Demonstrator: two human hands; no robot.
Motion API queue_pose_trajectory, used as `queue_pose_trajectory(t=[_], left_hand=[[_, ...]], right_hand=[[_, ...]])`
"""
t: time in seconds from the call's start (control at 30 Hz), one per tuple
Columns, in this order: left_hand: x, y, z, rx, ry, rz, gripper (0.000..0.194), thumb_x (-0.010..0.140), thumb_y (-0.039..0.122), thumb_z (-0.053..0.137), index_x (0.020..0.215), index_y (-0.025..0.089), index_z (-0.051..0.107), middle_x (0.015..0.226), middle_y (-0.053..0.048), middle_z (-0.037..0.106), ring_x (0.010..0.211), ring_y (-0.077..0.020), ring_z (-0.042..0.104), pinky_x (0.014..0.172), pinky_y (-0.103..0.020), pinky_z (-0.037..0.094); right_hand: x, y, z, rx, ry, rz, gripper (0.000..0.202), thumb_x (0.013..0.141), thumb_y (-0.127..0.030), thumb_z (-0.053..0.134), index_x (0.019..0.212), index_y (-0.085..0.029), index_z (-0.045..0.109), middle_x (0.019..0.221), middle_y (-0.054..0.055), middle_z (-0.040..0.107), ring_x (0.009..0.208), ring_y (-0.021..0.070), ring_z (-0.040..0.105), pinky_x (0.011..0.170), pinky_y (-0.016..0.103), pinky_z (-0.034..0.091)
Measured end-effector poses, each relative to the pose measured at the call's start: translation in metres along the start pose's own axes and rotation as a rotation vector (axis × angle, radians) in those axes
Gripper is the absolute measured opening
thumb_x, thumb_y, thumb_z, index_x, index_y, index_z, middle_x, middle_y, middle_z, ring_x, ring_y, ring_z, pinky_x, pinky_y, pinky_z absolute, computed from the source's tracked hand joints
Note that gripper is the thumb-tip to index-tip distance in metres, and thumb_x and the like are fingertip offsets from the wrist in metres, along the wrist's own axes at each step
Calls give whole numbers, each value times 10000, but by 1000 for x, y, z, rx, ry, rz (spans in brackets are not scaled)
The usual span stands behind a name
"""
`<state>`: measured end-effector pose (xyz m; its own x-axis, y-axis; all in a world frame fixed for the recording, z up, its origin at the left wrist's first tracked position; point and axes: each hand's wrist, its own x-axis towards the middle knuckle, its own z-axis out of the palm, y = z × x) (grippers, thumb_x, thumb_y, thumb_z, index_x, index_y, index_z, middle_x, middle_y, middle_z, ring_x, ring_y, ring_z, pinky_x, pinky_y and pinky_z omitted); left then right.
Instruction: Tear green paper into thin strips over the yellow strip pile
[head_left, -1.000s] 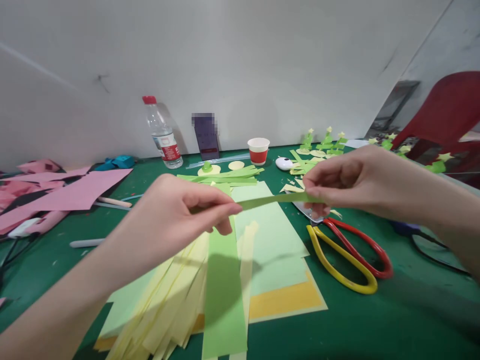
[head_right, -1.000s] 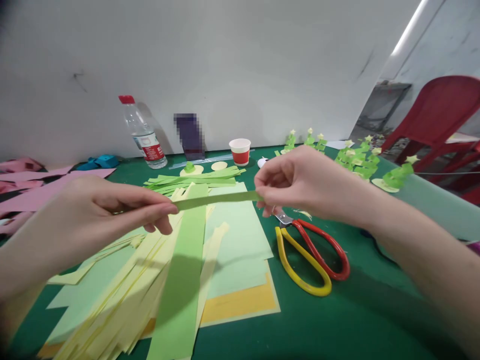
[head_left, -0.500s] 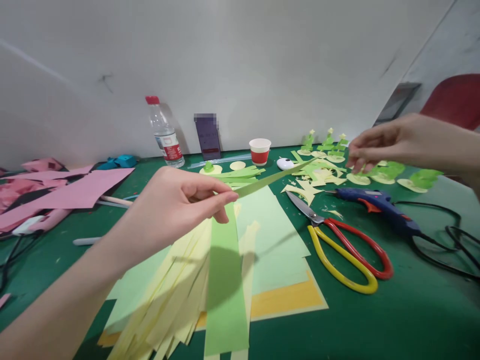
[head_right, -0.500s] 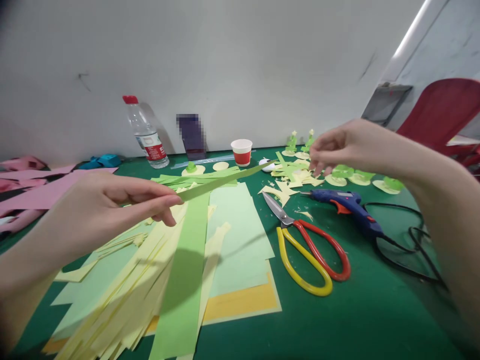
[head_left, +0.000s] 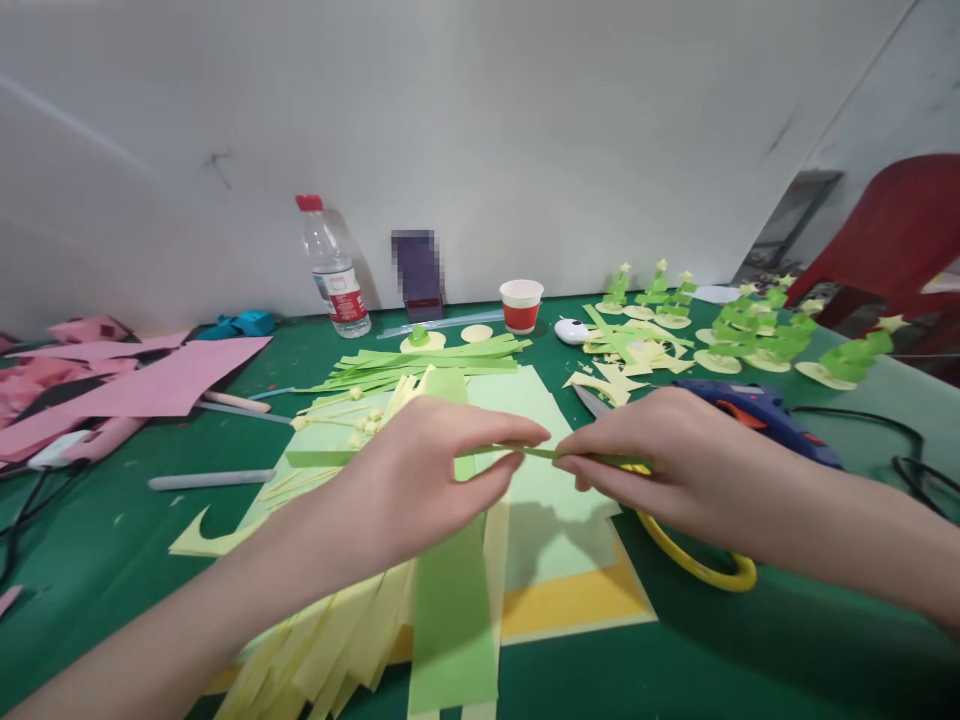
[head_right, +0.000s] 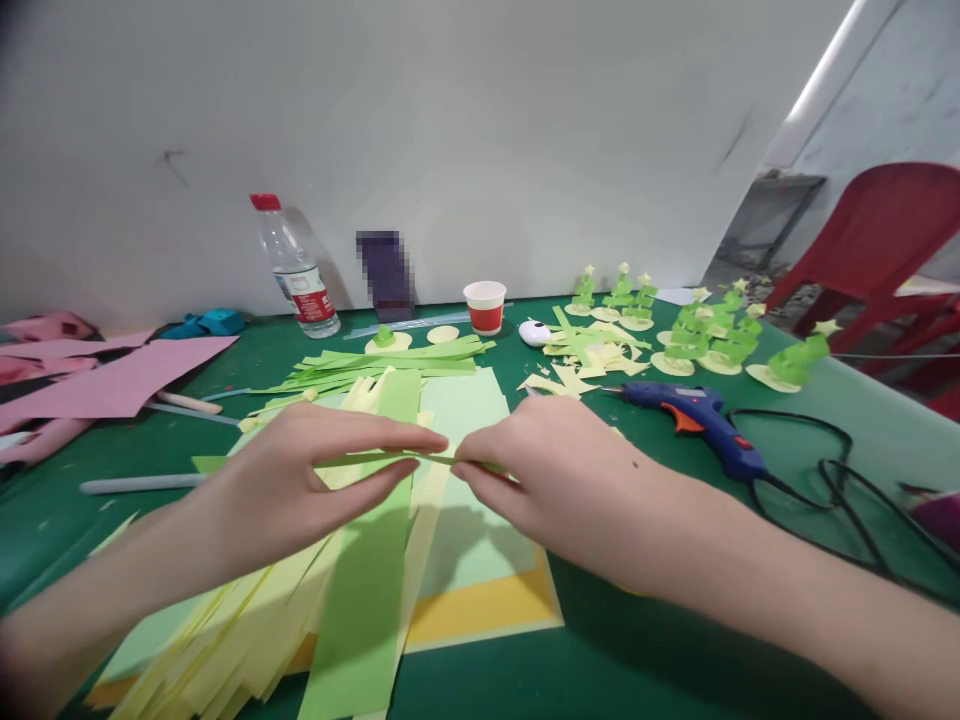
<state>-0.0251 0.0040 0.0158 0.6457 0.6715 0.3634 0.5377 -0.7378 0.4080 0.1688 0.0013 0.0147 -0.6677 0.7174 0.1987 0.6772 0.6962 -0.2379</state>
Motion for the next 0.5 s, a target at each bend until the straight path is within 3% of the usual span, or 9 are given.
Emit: queue_pose_trajectory(t=[0.2,0.37,0.5], left_hand=[[-1,4,14,115,57,36,184,776,122,526,735,186,693,649,25,716,486,-103,613,471,-190,410],[3,-4,5,115,43,-117,176,741,111,536,678,156,694,650,1,717,502,-122,618,475,-196,423],[8,-15,-3,40,9,-256,151,753,182,548,709,153,689,712,-2,721,590,-140,641,535,-206,457]], right_hand=[[-1,-6,9,16,-43,36,383,862,-240,370,566,-158,599,440,3,498,382,78,345,417,234,216],[-1,-3,2,-4,1,45,319,825,-219,401,618,-160,637,454,13,528,391,89,377,425,234,246],[0,5,-9,-31,-11,63,306,808,-211,413,615,-159,645,383,-9,447,353,82,311,396,234,240]])
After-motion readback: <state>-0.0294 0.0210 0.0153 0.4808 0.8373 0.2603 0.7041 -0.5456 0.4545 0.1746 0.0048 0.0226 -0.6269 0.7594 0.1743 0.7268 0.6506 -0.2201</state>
